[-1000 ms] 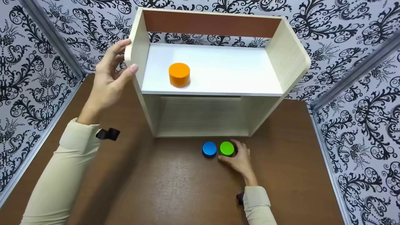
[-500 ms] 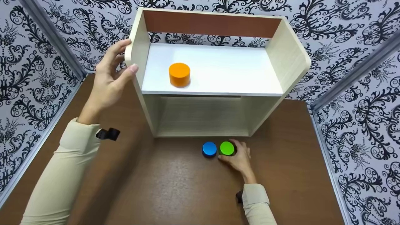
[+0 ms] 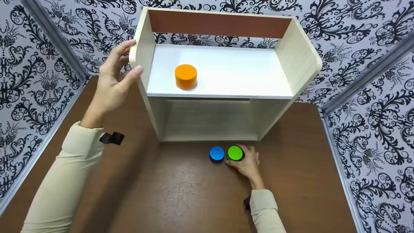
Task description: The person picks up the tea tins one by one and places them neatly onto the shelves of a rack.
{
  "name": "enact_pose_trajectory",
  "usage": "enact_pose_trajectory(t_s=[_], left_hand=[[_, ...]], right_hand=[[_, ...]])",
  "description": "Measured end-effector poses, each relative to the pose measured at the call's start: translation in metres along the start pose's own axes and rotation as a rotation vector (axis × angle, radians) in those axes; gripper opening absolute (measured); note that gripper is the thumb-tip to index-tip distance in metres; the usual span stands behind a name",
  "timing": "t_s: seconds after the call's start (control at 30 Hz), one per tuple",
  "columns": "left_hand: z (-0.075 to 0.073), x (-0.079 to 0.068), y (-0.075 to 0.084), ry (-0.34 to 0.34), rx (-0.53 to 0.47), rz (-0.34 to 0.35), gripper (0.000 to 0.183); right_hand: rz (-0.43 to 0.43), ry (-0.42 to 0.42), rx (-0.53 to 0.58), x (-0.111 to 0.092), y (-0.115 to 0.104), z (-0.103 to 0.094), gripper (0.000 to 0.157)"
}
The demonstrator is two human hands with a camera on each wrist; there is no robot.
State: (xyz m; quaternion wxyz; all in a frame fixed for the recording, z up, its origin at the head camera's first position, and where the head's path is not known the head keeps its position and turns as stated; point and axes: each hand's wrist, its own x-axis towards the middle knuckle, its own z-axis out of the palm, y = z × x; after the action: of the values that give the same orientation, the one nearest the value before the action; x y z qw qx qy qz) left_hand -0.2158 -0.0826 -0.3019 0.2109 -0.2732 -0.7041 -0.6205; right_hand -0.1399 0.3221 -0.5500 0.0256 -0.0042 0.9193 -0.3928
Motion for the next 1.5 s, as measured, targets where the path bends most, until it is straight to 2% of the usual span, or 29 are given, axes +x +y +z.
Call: enact_pose_trajectory(t_s=[0.4, 0.63, 0.97, 1.5], left_hand=[[0.000, 0.001, 0.000, -0.005, -0.002, -0.003, 0.053], [0.000, 0.000, -0.001, 0.004, 0.001, 0.005, 0.052], [0.000, 0.000, -0.002, -0.001, 0.007, 0.013, 0.053], [0.000, 0.000, -0.002, -0.001, 0.001, 0.007, 0.053]], right_hand=[[0.008, 0.002, -0.013, -0.001, 0.001, 0.001, 0.066], [0.020, -0.009, 0.015, -0.002, 0.001, -0.001, 0.064], [0.040, 0.016, 0.041, -0.003, 0.000, -0.005, 0.066], [0.067, 0.045, 0.049, -0.009, -0.016, -0.019, 0.069]])
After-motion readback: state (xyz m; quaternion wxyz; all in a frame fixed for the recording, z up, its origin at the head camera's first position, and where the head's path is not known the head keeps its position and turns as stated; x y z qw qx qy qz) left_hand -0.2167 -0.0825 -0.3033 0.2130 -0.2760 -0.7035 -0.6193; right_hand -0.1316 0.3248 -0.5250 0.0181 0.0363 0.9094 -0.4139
